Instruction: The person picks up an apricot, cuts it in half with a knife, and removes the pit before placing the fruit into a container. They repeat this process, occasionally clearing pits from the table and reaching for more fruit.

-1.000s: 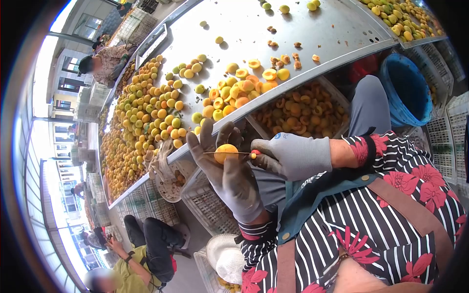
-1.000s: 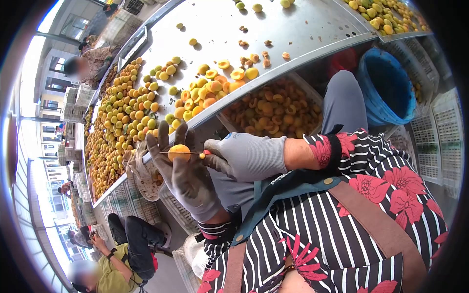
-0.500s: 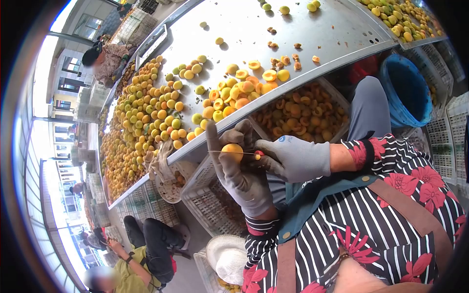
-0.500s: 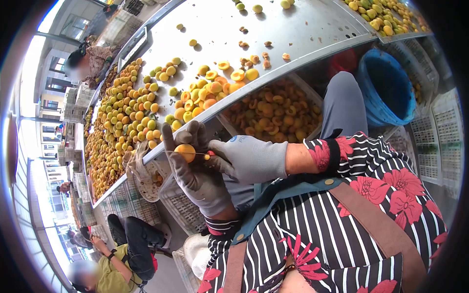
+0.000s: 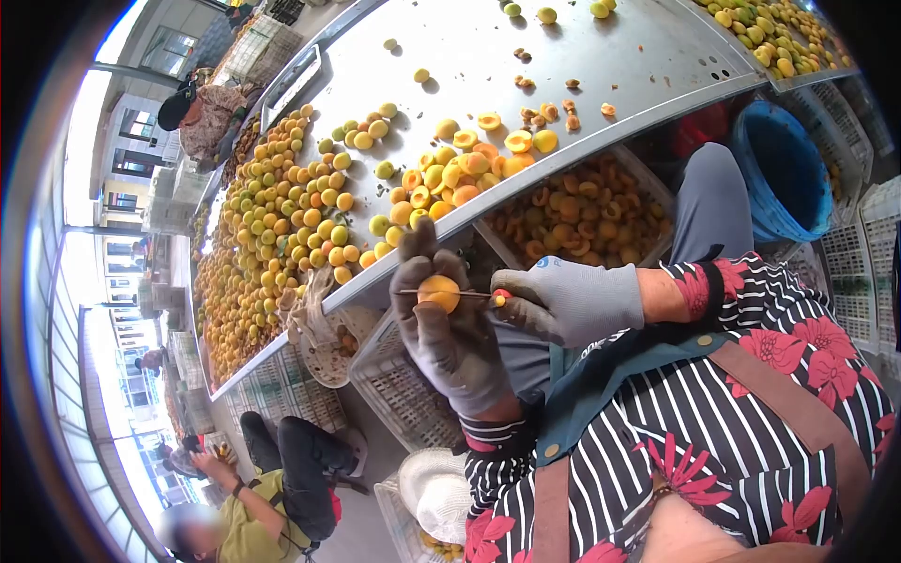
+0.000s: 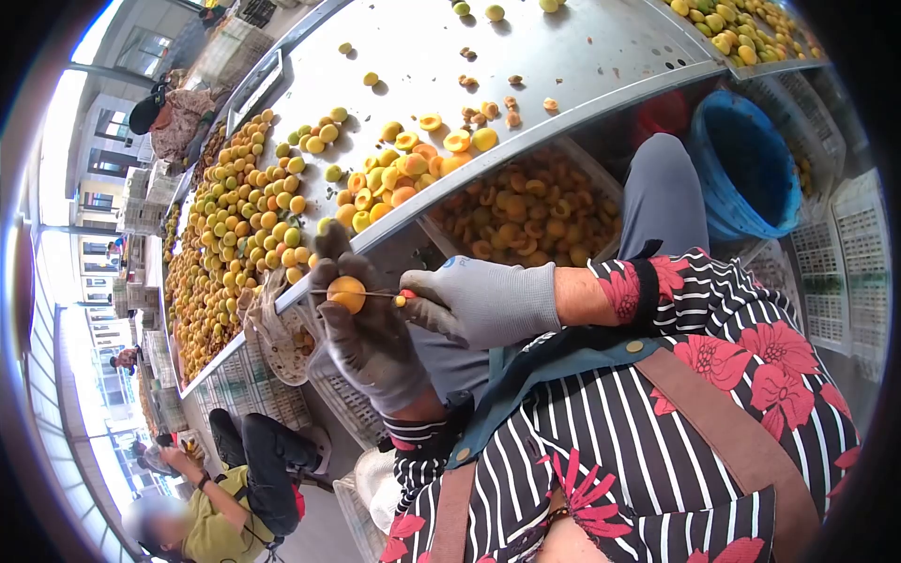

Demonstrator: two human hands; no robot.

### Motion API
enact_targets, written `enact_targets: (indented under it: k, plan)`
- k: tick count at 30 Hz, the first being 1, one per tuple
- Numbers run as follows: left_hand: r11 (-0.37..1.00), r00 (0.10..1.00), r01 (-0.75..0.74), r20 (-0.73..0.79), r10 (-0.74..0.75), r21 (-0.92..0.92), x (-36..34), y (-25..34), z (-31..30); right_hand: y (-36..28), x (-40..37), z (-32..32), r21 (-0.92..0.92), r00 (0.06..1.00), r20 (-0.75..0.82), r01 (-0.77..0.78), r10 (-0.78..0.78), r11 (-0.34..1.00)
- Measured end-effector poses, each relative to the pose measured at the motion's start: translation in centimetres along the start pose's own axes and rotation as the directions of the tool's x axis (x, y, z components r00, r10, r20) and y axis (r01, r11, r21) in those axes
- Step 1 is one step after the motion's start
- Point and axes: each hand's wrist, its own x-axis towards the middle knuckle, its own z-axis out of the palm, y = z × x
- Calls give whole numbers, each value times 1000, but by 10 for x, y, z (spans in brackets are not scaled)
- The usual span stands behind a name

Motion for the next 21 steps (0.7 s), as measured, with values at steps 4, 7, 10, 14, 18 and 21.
enact_targets:
  k: [4, 7, 10, 14, 18, 21]
  plan:
    - [943, 995, 78, 88, -52, -323, -7, -15, 12, 11, -1, 5, -58, 998, -55, 14, -17, 998]
    - [949, 990, 136, 20, -136, -284, -4, -6, 12, 14, -2, 4, -159, 997, -74, 17, -29, 987]
    - [986, 986, 157, 70, -153, -60, -3, 5, 9, 15, -1, 1, -246, 995, -79, 39, -60, 969]
    - [984, 996, 82, 13, -85, 158, -4, 10, 12, 20, -1, 4, -229, 998, -62, 15, -30, 973]
    - [983, 997, 6, -72, 7, 181, -5, 8, 20, 14, -2, 12, -179, 996, -78, -45, 31, 983]
    - [991, 995, -20, -98, 33, 133, -4, 7, 21, 12, -2, 9, -155, 996, -92, -11, -3, 988]
